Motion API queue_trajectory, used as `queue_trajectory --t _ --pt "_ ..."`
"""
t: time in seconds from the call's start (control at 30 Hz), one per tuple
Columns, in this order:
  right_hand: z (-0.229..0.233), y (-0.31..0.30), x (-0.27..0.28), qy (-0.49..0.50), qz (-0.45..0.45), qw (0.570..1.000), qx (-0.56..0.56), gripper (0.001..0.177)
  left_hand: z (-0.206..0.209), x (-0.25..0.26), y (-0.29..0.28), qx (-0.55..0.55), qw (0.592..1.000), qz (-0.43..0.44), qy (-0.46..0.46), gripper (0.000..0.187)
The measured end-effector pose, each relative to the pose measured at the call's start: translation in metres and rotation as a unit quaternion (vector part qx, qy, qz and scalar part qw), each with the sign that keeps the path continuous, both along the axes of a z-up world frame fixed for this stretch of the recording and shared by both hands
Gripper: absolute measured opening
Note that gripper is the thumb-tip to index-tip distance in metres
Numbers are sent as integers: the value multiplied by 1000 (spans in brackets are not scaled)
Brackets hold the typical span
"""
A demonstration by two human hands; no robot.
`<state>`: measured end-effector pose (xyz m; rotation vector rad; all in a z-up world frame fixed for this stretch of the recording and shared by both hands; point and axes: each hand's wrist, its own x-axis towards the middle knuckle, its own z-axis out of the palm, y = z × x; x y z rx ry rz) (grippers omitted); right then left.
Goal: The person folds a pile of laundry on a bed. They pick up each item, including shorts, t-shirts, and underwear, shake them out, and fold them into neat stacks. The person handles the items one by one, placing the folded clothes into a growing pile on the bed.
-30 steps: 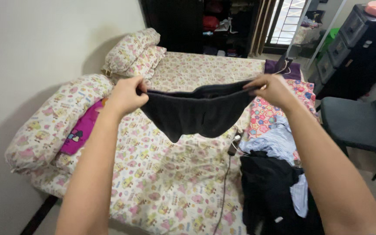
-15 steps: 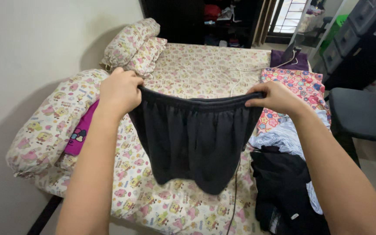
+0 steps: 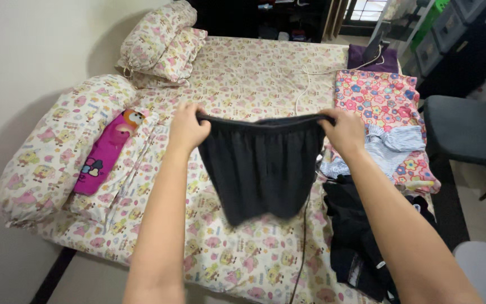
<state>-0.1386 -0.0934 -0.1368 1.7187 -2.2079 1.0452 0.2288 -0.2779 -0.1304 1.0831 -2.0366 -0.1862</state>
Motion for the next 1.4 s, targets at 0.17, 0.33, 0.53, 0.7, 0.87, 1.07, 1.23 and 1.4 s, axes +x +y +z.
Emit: queue_trajectory --t 0.17,0.33,0.53,0.7,0.87,1.07,1.23,1.4 --pt "-3 5 3 -70 43 988 -131 18 24 -6 26 -33 998 -54 -4 20" --pt "-60 11 9 -99 41 992 -68 19 -37 9 41 -13 999 -48 -8 19" --pt "-209 46 20 -120 141 965 184 19 -178 63 80 183 967 -20 -174 19" --pt "-298 91 26 -345 274 714 544 37 -255 112 94 434 814 -166 -347 29" --pt "-345 118 34 -413 147 625 646 35 -302 102 101 566 679 -171 -435 36" --pt "-376 90 39 -271 33 908 319 21 -333 41 62 371 836 32 -404 25" --pt "-340 55 85 -172 -83 981 35 60 -299 -27 75 194 939 62 -276 96" --pt "-327 87 106 -243 -55 963 103 64 -310 -89 142 246 928 -8 -279 108"
